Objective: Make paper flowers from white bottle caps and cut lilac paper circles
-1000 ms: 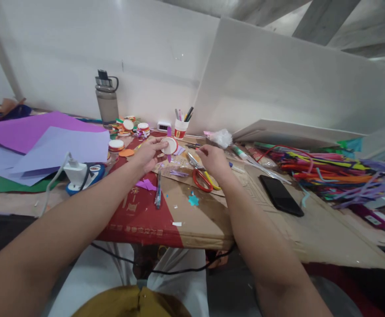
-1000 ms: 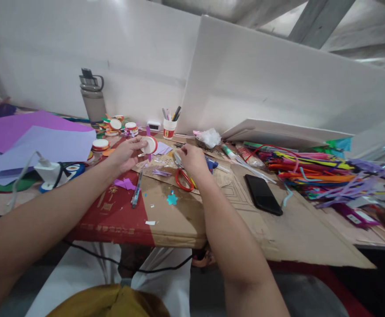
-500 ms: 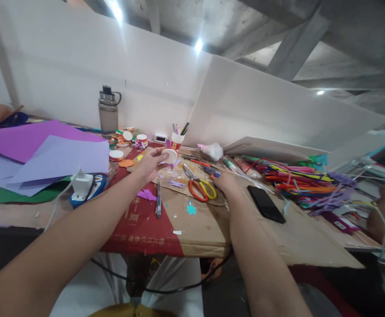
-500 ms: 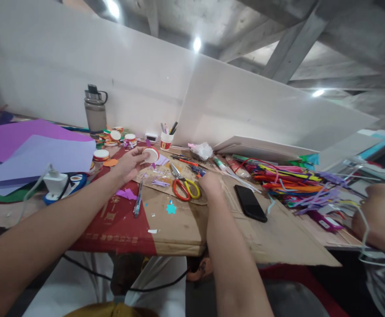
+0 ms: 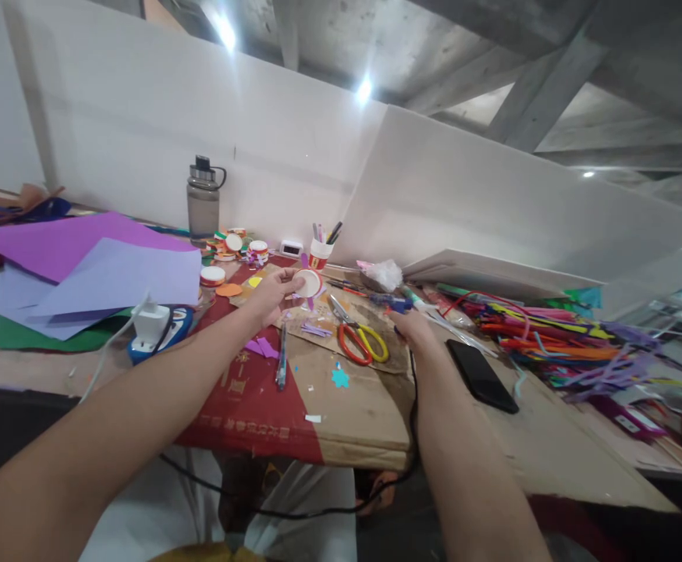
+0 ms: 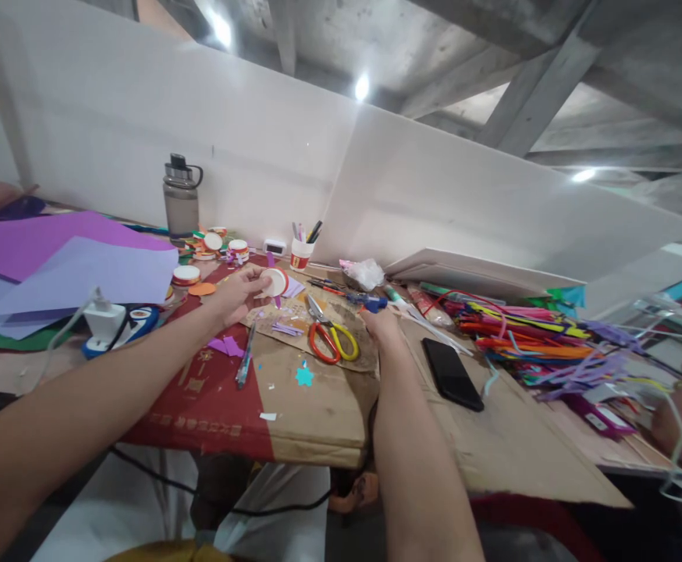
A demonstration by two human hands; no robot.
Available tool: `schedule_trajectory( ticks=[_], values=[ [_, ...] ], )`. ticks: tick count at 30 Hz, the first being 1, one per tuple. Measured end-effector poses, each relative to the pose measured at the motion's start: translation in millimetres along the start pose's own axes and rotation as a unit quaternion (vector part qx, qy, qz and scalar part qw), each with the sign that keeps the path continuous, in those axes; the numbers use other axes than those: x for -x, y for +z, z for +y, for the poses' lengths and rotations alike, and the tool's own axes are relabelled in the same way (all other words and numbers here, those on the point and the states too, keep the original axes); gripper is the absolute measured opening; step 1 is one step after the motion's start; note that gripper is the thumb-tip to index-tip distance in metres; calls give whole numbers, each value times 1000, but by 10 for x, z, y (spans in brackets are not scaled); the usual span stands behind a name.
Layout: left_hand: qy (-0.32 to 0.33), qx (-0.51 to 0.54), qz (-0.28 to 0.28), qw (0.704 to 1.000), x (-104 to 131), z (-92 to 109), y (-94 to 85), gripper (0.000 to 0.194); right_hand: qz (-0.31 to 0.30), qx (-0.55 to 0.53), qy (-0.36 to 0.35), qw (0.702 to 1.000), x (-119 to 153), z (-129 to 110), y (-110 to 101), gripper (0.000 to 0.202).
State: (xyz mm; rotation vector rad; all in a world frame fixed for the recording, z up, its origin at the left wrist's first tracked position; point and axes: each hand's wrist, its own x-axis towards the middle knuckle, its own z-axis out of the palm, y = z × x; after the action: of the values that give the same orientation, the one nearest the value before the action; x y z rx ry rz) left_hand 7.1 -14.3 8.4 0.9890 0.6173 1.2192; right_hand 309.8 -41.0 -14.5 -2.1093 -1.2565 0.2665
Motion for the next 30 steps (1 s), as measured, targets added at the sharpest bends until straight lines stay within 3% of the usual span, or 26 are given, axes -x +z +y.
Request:
schedule_trajectory(
  ticks=[6, 10, 14, 18, 21, 24, 30],
  values=[
    [8, 28, 22, 999, 5, 10, 24, 19, 27, -176, -24, 984, 207, -356, -11, 33],
    [6, 26, 34, 999, 9, 0, 33, 20, -50, -363, -58, 929, 393, -565, 33, 33],
    [52, -18, 35, 998, -33, -73, 0, 27, -131, -431, -100, 887, 558, -685, 8, 36],
    [134, -87, 32, 987, -83, -107, -56, 31, -148, -467, -140, 860, 658, -724, -57, 32],
    [216, -177, 28, 960, -78, -49, -71, 24, -139, -439, -197, 866, 692, -720, -91, 31],
    [284, -221, 27, 933, -44, 37, -46, 20, -124, -363, -242, 891, 719, -717, -112, 36],
    [288, -206, 61, 933, 8, 125, 25, 21, -106, -267, -285, 915, 780, -732, -128, 44]
  ],
)
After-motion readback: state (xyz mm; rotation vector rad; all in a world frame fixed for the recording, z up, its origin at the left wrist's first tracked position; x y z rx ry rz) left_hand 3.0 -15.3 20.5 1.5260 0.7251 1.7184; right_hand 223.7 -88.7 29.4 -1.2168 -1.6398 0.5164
